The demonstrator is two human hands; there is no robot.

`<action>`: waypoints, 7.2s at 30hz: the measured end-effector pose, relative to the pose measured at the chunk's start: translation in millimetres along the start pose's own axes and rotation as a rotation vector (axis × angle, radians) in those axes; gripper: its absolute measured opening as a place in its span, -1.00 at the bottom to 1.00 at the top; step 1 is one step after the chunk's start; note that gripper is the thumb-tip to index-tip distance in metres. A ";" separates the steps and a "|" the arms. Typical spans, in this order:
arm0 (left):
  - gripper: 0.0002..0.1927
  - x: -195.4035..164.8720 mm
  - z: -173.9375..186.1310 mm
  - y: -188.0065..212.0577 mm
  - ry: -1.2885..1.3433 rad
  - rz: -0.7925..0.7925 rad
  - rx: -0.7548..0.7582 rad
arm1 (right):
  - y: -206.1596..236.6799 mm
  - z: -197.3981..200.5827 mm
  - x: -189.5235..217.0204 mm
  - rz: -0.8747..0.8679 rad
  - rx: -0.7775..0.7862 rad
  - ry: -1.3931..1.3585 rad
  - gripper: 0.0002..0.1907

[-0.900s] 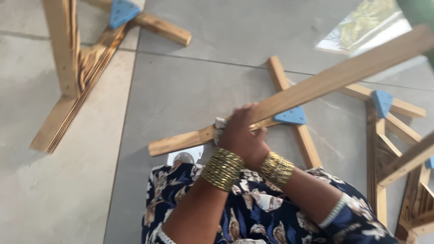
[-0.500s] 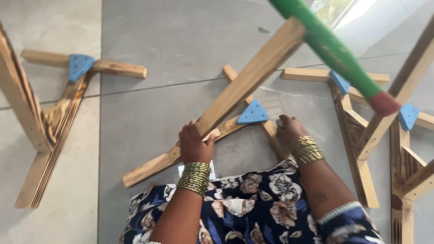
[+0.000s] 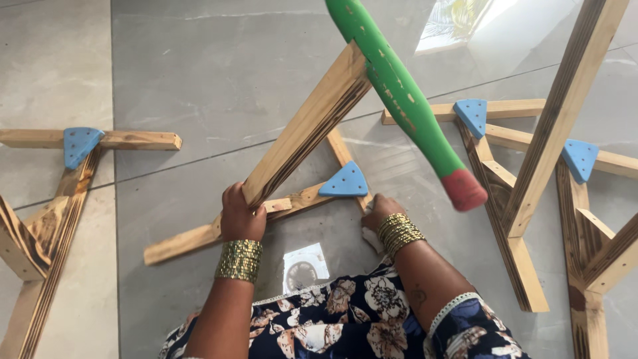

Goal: The person sits on the floor and wipes wooden furniture components, including frame rails and a green painted wooden leg, with a cloth. They hold the green leg in one hand while wiping the wood pieces one at a time, turning pieces to reach different surfaces.

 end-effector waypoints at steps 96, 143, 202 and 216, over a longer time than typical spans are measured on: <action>-0.42 -158.3 122.6 25.4 1.723 -0.182 -0.087 | 177.6 164.5 45.0 0.804 -1.431 -1.196 -0.33; -0.41 -163.1 134.8 23.2 1.459 -0.178 -0.115 | 176.0 279.2 13.4 0.633 -1.550 -0.283 -0.58; -0.38 -145.2 115.0 41.6 1.798 -0.127 0.069 | -39.2 58.9 216.7 0.419 -0.592 -0.209 -0.57; -0.41 -157.2 102.7 39.7 1.660 -0.129 0.203 | -5.6 3.6 184.6 0.807 -0.362 0.032 -0.53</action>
Point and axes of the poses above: each hand's wrist, its own y-axis away from the middle knuckle, its own z-axis out of the back of the hand, x = y × z, the point moved 5 cm from there along -y, towards the middle knuckle, and after that the axes turned 12 degrees about y, right-handed, at the moved point
